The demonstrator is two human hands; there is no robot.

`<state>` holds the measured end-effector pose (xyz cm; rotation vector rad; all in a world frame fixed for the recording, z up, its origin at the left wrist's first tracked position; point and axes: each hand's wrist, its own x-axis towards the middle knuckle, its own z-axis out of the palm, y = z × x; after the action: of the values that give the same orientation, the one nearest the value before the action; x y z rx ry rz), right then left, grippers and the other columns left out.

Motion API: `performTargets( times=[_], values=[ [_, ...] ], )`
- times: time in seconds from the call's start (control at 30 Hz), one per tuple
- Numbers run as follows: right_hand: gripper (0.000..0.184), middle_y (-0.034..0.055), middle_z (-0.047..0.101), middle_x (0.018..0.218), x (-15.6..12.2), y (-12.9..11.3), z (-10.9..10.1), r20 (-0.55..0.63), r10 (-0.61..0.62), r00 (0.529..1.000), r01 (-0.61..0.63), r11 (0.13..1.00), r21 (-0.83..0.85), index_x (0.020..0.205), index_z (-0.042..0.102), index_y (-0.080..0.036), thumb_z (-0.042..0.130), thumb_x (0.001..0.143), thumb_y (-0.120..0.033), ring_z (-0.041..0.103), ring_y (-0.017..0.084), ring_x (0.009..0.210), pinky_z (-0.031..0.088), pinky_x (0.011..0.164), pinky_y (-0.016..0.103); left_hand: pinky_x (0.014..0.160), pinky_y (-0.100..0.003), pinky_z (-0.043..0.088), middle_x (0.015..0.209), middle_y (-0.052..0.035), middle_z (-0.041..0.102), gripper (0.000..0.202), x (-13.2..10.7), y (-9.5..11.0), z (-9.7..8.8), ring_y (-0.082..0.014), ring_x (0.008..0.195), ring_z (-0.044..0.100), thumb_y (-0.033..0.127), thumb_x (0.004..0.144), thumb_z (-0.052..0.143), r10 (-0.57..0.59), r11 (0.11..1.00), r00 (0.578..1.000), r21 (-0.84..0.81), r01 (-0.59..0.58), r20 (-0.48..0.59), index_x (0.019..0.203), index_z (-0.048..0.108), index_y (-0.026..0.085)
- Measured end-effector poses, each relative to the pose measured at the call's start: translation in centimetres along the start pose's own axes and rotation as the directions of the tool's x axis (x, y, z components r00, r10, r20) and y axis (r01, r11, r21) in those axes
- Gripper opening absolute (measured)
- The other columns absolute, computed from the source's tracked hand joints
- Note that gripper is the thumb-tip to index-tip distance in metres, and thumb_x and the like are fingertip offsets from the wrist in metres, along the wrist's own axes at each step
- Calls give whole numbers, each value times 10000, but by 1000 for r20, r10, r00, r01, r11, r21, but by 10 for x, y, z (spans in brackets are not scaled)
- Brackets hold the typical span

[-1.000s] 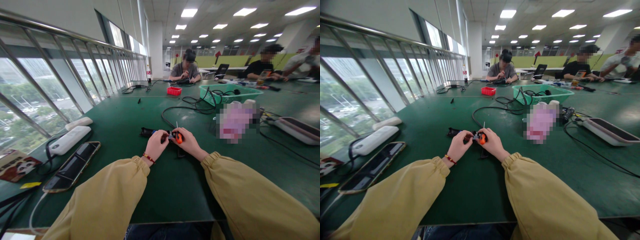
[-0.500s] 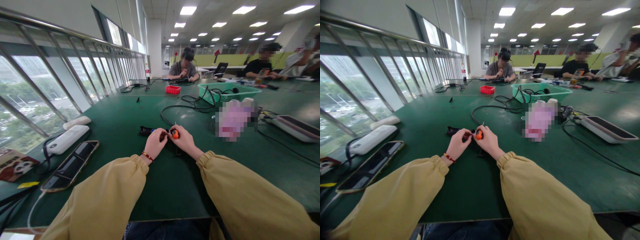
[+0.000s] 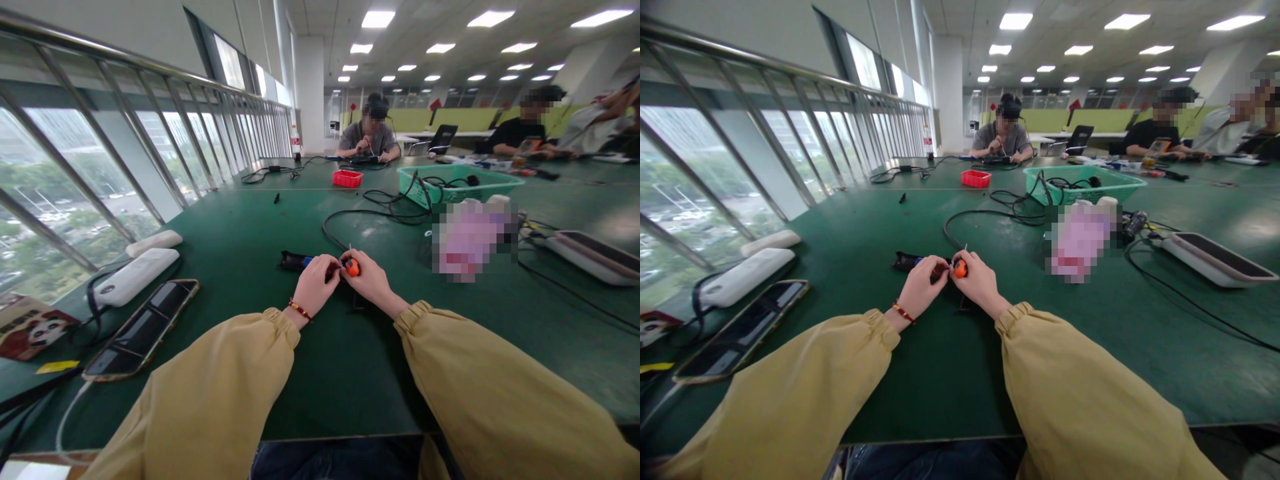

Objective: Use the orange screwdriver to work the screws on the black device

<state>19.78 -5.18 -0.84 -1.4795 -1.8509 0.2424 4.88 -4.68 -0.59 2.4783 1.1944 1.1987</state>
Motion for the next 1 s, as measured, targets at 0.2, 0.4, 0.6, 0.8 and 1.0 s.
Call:
performTargets(
  times=[0.2, 0.4, 0.6, 0.8, 1.0],
  values=[
    [163, -12, 561, 858, 0, 0, 1, -3, 5, 1000, -5, 1000, -6, 900, 550, -279, 534, 742, -314, 553, 168, 751, 385, 591, 264, 659, -258, 444, 744, -1, 550, 56, 4, 3, 4, -129, 693, 527, 131, 769, 488, -96, 988, 995, -125, 94, -14, 799, 499, 177],
    [206, 4, 571, 899, -2, 2, -1, -19, -27, 999, 27, 1000, 9, 967, 548, -265, 520, 772, -327, 559, 167, 781, 408, 628, 263, 600, -230, 432, 694, 18, 551, 40, 4, 3, 2, -100, 613, 520, 154, 745, 511, -211, 940, 977, -283, 190, -43, 783, 513, 167],
    [198, 11, 575, 914, -4, 2, -4, -16, -67, 998, 68, 998, 9, 973, 557, -261, 520, 785, -311, 555, 162, 773, 413, 651, 262, 619, -235, 458, 722, 3, 579, 59, 2, -1, 1, -106, 646, 554, 191, 722, 555, -350, 831, 937, -465, 306, -10, 762, 526, 159],
    [182, 9, 576, 890, -4, 3, -4, -16, -66, 998, 66, 998, 5, 948, 560, -259, 523, 785, -331, 556, 163, 768, 407, 641, 259, 621, -233, 459, 710, -1, 581, 80, 1, -2, 2, -106, 644, 556, 192, 702, 583, -382, 787, 924, -516, 337, 22, 752, 537, 150],
    [176, 10, 579, 879, -3, 3, -3, -16, -72, 997, 72, 997, 6, 935, 565, -254, 522, 781, -327, 555, 160, 762, 406, 637, 255, 592, -221, 455, 687, 3, 588, 68, 2, 0, 4, -100, 619, 554, 180, 698, 587, -391, 803, 920, -485, 347, 11, 741, 545, 149]
  ],
)
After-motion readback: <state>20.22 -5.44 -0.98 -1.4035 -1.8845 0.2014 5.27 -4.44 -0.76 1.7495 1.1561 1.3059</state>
